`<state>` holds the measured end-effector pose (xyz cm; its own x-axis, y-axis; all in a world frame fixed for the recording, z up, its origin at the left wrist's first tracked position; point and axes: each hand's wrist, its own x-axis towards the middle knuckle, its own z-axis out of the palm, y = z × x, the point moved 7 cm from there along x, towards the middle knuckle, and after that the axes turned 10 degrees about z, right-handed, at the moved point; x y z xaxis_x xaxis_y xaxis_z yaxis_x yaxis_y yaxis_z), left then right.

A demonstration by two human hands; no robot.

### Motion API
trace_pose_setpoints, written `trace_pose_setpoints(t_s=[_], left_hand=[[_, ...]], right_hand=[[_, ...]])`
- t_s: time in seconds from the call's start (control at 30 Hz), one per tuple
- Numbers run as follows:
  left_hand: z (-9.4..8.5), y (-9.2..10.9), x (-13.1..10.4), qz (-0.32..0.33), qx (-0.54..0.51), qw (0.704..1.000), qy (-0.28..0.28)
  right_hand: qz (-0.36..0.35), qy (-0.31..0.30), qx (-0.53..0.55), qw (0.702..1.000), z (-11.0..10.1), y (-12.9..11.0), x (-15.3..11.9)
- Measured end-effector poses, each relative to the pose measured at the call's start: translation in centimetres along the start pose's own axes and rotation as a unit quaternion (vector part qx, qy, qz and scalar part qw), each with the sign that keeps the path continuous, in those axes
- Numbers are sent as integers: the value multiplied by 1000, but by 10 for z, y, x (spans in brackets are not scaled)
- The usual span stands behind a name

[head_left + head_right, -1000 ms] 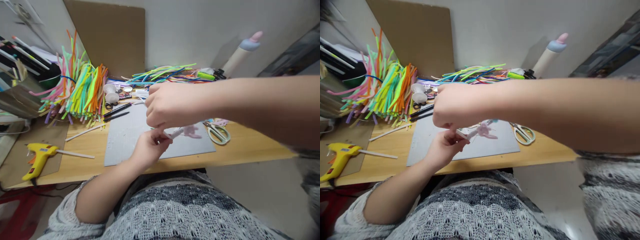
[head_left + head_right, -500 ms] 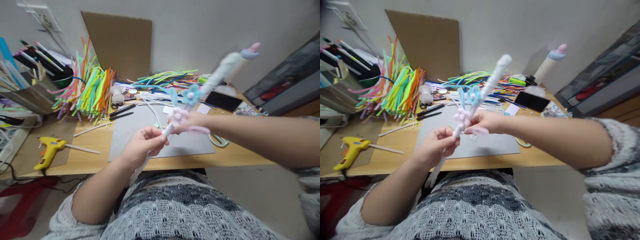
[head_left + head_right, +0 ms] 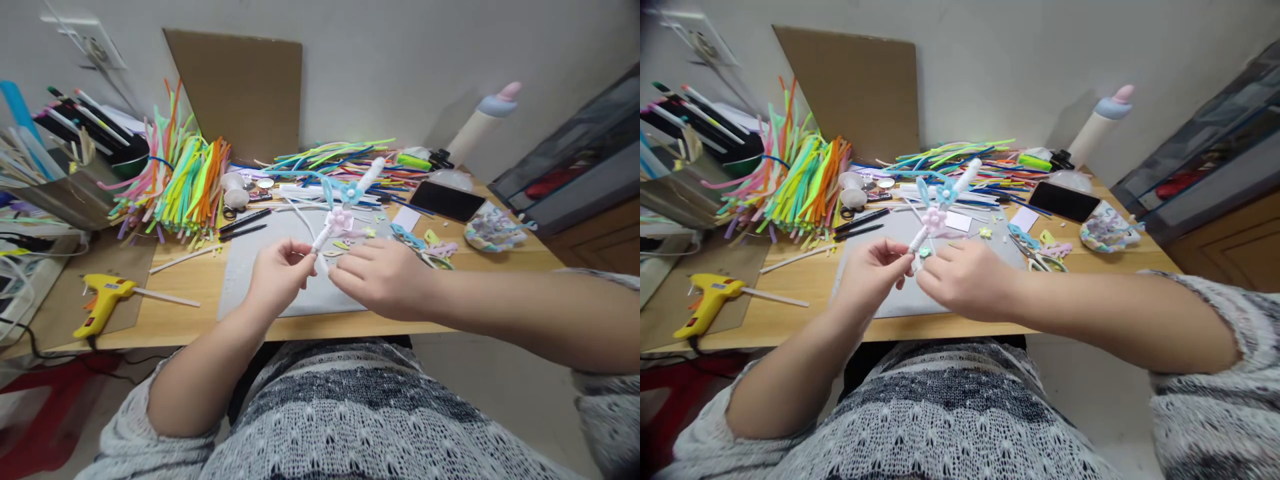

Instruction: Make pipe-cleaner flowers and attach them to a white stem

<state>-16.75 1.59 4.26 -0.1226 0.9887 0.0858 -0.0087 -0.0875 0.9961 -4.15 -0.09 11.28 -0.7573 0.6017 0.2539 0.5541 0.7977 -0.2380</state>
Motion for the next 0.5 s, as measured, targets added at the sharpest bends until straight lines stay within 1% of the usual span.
trace_pose_setpoints(t_s=[0.03, 0.1, 0.17, 0.23, 0.33, 0.4, 0.43, 0.5], left_hand=[[1, 2, -1, 17, 32, 999, -11], [6, 7, -6, 57, 84, 994, -48], [13, 12, -13, 87, 109, 985, -100], [21, 15, -21, 95, 104, 979, -150], [27, 19, -33, 78, 66, 974, -201], [27, 20, -38, 46, 27, 975, -217], [26, 19, -39, 21, 1, 975, -221], [24, 16, -40, -36, -62, 974, -215]], right_hand=[[-37, -13, -47, 998, -6, -9, 3], [-120, -34, -139, 982, -18, -24, 12], [-156, -93, -169, 969, -23, -27, 25], [-179, -153, -164, 958, -23, -25, 38], [-152, -225, -82, 959, -15, -11, 54], [-116, -277, 13, 954, -4, 2, 57], [-95, -302, 68, 946, 2, 9, 57], [-44, -343, 181, 921, 15, 22, 51]])
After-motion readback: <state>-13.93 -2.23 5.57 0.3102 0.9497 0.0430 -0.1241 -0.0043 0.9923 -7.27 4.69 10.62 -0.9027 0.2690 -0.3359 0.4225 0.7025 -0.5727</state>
